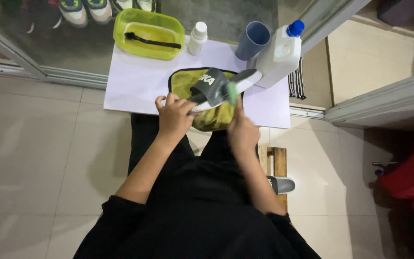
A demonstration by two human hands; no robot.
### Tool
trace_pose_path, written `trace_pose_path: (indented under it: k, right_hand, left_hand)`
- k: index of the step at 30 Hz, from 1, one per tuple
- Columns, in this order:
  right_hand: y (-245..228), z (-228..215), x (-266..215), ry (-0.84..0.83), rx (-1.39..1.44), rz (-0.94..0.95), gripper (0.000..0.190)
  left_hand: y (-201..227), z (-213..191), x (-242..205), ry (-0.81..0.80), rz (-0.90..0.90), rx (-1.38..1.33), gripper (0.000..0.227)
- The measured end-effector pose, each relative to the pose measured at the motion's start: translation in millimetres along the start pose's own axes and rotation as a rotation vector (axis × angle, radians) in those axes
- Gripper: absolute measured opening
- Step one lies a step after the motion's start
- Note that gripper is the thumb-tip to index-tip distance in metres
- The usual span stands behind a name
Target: The person scrubs a gray HOKA slide sandal with a green brush, repeatedly dipping the brush into a yellow container of soapy water. The person cleans the upper strap and the footbed of the slide, then places it on a wooden stand.
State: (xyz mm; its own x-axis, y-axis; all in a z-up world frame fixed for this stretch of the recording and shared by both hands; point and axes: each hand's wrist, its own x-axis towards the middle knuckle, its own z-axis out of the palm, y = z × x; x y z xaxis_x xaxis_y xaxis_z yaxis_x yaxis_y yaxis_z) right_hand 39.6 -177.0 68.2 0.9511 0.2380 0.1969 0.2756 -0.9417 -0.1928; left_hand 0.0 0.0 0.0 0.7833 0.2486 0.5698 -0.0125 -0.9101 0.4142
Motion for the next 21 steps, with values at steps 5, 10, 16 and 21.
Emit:
trace_pose_path:
  k: [5,10,16,21]
  right_hand:
    - [-24,-1,-44,0.163,-0.021,-0.278,0.043]
    - [4,27,-27,0.119,-0.023,-0.260,0.027]
    - [-14,5,-31,0.209,-0.046,-0.235,0.047]
    - [3,8,-16,0.282,-0.051,-0.299,0.051]
  left_hand:
    - [3,-8,3,-0.034,-0.025,-0.049,0.029]
    - [-2,0,-1,0.005,-0.028,-0.007,0.024]
    - [5,-2,2,0.045,0.020,-0.029,0.017]
    - [3,-6,-3,0.021,0.038,-0.032,0.021]
